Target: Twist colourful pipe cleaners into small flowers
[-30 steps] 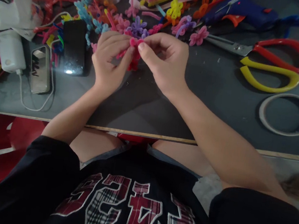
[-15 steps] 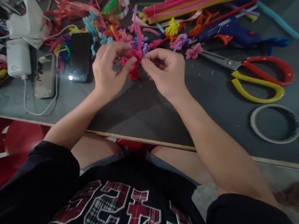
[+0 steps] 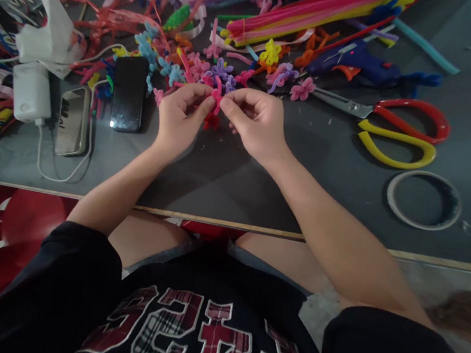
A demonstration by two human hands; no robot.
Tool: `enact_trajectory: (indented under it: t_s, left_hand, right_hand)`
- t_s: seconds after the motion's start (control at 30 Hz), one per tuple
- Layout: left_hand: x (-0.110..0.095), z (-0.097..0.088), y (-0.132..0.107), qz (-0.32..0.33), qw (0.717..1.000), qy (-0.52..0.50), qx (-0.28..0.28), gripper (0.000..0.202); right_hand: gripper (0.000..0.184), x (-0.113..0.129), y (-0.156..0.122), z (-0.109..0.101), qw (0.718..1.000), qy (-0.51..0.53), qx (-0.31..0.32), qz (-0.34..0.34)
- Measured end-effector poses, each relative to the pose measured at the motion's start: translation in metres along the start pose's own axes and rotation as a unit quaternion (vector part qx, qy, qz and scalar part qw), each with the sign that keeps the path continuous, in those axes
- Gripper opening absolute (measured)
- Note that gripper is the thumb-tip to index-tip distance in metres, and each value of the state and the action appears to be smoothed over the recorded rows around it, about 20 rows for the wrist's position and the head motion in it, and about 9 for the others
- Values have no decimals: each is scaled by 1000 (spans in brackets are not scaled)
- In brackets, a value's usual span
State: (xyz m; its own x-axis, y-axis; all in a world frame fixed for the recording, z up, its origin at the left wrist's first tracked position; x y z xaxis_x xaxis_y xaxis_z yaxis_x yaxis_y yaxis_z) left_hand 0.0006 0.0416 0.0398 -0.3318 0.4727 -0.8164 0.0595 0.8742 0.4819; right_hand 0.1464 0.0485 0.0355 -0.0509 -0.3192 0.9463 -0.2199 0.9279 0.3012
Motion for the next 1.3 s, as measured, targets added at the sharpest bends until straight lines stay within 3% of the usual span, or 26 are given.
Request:
enact_trajectory:
  t_s: [0.23, 0.73, 1.07, 1.3]
  left_hand:
    - [6, 3, -1, -18, 998, -54, 11, 12]
    - [8, 2, 1, -77, 985, -154, -6, 7]
    - [6, 9, -2, -122, 971, -206, 21, 8]
    - [9, 8, -2, -144, 971, -187, 27, 5]
  right_hand:
    - [54, -7, 1, 4, 997, 1, 57, 43]
    - [46, 16, -2, -10, 986, -128, -50, -90]
    - [49, 12, -2, -6, 983, -157, -19, -96]
    - [49, 15, -2, -4, 982, -162, -1, -91]
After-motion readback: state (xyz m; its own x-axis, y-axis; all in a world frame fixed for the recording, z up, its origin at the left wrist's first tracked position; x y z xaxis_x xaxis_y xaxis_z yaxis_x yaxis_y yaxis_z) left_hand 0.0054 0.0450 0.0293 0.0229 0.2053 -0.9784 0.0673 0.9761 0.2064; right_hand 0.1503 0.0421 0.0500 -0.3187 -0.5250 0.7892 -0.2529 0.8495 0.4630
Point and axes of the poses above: each hand's wrist, its own y-axis towards the middle knuckle, its own z-axis out of the palm, x = y × z, the point moved 8 cm from there along y, towards the middle knuckle, and after that the axes turned 2 degrees about -y, right-handed, at the moved point
